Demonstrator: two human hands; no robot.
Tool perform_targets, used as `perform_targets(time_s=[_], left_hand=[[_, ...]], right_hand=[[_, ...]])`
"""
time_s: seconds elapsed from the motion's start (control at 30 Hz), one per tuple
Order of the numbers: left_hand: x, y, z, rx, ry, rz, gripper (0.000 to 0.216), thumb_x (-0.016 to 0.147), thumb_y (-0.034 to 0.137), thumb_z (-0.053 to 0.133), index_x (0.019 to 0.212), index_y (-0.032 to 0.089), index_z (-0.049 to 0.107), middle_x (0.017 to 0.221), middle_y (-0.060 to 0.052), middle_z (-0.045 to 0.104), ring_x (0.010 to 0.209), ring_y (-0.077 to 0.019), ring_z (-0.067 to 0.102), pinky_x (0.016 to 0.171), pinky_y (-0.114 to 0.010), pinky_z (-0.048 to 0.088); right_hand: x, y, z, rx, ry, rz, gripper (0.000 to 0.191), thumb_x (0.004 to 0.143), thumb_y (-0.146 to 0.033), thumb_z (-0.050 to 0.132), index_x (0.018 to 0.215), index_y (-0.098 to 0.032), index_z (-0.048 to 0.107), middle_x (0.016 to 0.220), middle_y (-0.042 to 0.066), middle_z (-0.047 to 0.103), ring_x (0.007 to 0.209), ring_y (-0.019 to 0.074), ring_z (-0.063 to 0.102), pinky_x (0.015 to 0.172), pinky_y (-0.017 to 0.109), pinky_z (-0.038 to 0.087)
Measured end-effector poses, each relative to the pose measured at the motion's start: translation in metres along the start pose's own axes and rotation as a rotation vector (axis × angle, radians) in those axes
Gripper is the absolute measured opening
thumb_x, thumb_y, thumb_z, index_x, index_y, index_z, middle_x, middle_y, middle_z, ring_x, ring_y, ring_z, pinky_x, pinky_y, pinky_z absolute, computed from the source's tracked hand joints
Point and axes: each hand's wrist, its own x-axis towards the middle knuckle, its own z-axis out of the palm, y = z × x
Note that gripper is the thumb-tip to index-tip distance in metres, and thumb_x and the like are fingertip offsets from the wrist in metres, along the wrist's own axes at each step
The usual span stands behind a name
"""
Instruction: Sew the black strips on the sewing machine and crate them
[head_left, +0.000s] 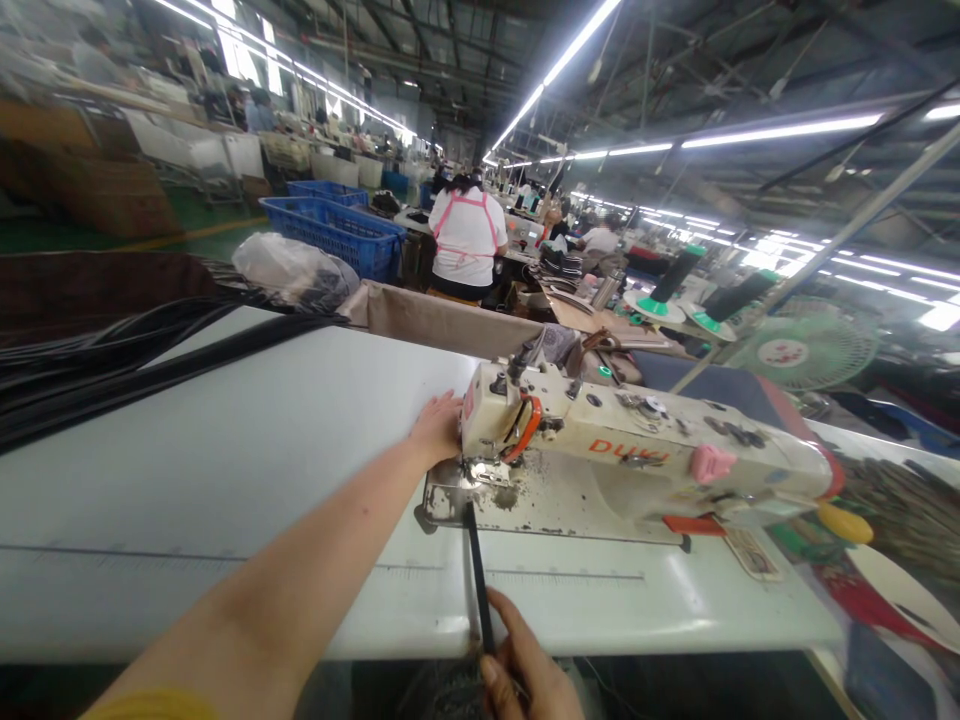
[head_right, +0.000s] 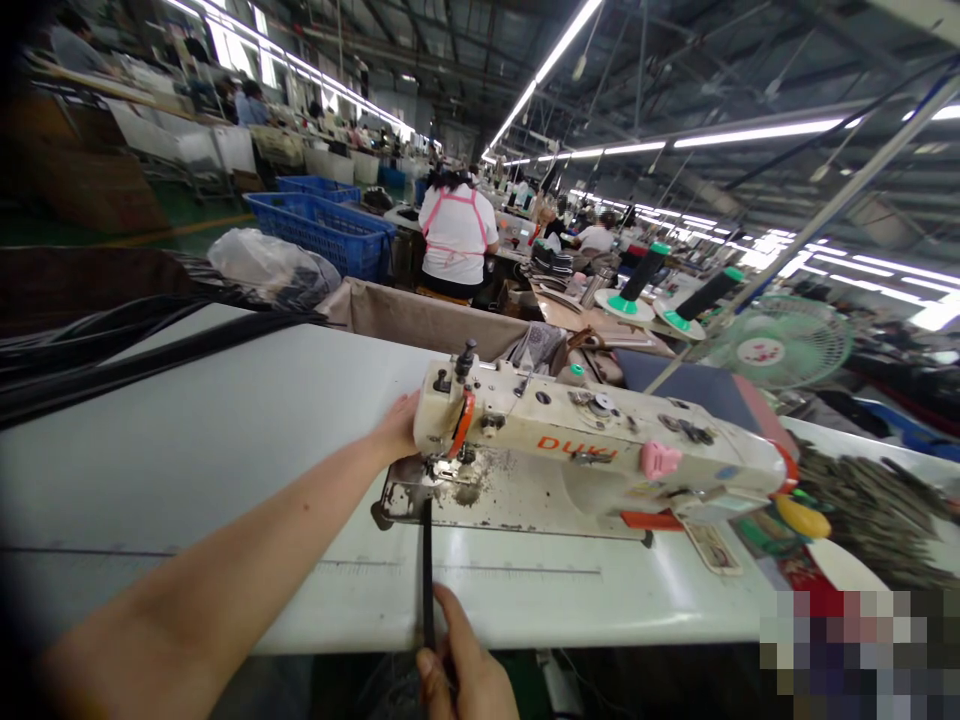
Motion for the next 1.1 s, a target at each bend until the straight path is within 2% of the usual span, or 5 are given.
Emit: perform_targets(time_s=[0.1, 0.3, 0.63, 1.0, 1.1], left_hand=[[0.000, 0.004, -0.001, -0.034, -0.008, -0.093, 0.055, 0.088, 0.025, 0.070, 0.135, 0.000, 0.057, 0.148, -0.023, 0.053, 0.146, -0.0435, 0.038, 0.120, -0.062, 0.022], [0.006, -0.002, -0.005, -0.096, -0.044, -0.178, 0.048, 0.080, 0.018, 0.077, 0.128, 0.021, 0.070, 0.146, -0.014, 0.063, 0.146, -0.0374, 0.044, 0.126, -0.062, 0.020], [0.001, -0.003, -0.009, -0.194, -0.086, -0.141, 0.015, 0.080, 0.010, 0.067, 0.084, 0.019, 0.078, 0.132, -0.011, 0.072, 0.140, -0.0343, 0.052, 0.128, -0.063, 0.012], [0.002, -0.008, -0.005, -0.311, -0.015, -0.179, 0.025, 0.071, 0.011, 0.070, 0.089, 0.024, 0.082, 0.127, -0.010, 0.074, 0.140, -0.0389, 0.052, 0.129, -0.061, 0.010], [0.003, -0.008, -0.005, -0.378, 0.021, -0.212, 0.030, 0.070, 0.012, 0.072, 0.096, 0.023, 0.082, 0.119, -0.009, 0.078, 0.134, -0.0375, 0.058, 0.126, -0.053, 0.027]], right_hand=[[0.016, -0.006, 0.000, -0.043, -0.157, -0.010, 0.065, 0.099, -0.056, 0.051, 0.159, -0.030, 0.046, 0.082, 0.002, 0.076, 0.072, 0.0198, 0.072, 0.074, 0.026, 0.058], [0.039, -0.041, -0.001, -0.017, -0.207, 0.115, 0.056, 0.101, -0.037, 0.048, 0.154, -0.021, 0.054, 0.147, 0.010, 0.064, 0.138, 0.0247, 0.058, 0.118, 0.036, 0.041], [0.052, -0.054, 0.007, 0.010, -0.170, 0.177, 0.058, 0.098, -0.038, 0.047, 0.151, -0.017, 0.056, 0.146, 0.012, 0.064, 0.138, 0.0274, 0.058, 0.120, 0.042, 0.040], [0.055, -0.069, 0.008, -0.002, -0.147, 0.158, 0.052, 0.096, -0.026, 0.047, 0.146, -0.022, 0.060, 0.138, 0.009, 0.070, 0.130, 0.0251, 0.065, 0.113, 0.039, 0.047], [0.057, -0.066, 0.011, -0.015, -0.121, 0.165, 0.052, 0.096, -0.026, 0.047, 0.146, -0.020, 0.060, 0.136, 0.011, 0.071, 0.128, 0.0263, 0.065, 0.112, 0.040, 0.047]])
